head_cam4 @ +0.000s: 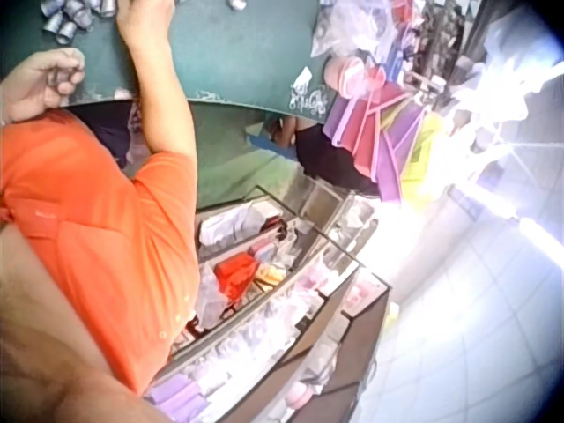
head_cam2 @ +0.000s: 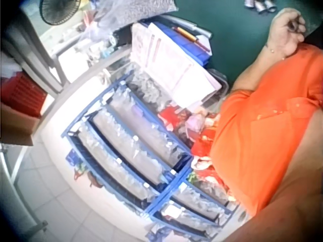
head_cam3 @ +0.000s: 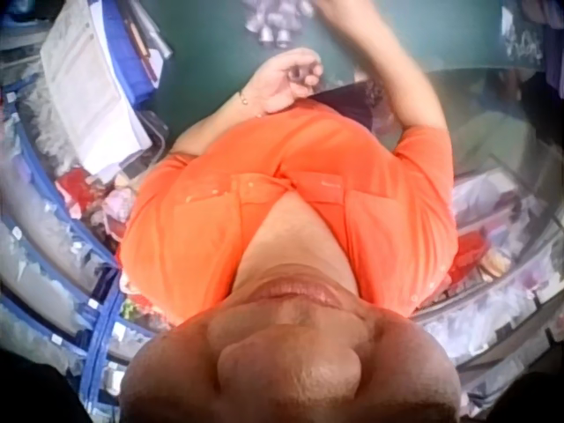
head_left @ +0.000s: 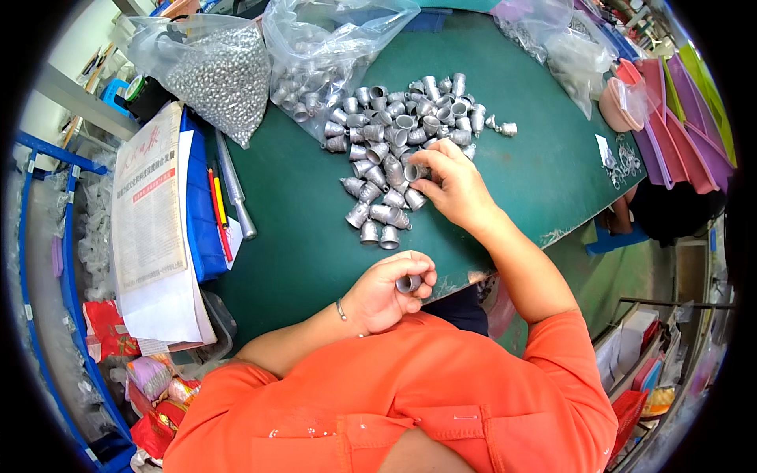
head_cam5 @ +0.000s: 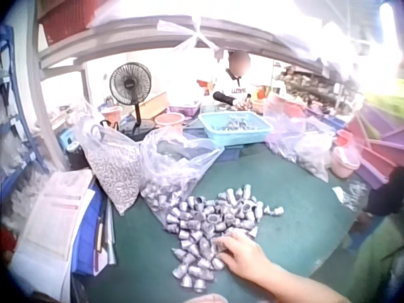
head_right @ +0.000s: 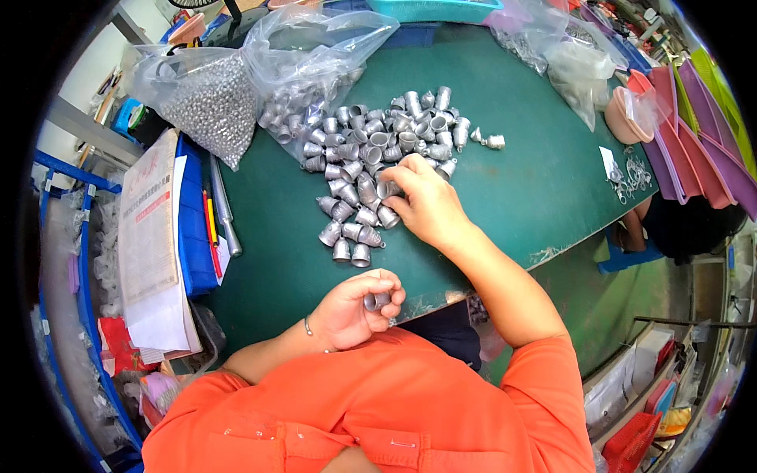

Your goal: The person picks up small silver metal bells and tiny metal rings from a pile on a green table. They insert a ring into the top of each bell and then place the assembled bell back onto the table.

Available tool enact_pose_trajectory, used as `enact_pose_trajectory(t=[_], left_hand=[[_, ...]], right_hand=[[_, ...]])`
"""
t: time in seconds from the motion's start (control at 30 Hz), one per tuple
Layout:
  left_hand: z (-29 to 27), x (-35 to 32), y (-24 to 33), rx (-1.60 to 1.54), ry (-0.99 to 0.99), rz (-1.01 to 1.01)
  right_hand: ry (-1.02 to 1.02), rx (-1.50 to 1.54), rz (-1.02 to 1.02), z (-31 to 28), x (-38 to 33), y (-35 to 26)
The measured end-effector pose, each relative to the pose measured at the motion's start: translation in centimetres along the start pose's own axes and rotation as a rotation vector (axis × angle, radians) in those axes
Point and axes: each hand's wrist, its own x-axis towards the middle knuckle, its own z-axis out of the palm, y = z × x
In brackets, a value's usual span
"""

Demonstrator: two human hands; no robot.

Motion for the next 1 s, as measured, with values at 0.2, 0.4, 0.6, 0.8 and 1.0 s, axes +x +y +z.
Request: enact_pose_trajectory(t=[0.2,0.4,0.6,0.8,1.0], left_hand=[[0.1,-0.1,0.2,-0.017,-0.009,0.001],[-0.1,0.0,0.1,-0.017,-0.012,0.015],[0.1,0.0,0.1,-0.013,0.007,0.001],[-0.2,0.1,-0.1,-0.063,0.000,-0.013],[0.4,0.1,0.3,-0.101,0.076,-0.008]], right_hand=[[0.028,0.438,0.054,-1.4,-1.0,0.9],[-0.008,1.179,0.270,-1.9,-2.4,-1.3],[-0.102,1.844,0.612,-1.9,-3.7,-1.0],[-0.232,1.674,0.539,-2.1,-4.6,-0.9],[-0.187,0.352,0.217,-2.0,-4.1,-2.8]])
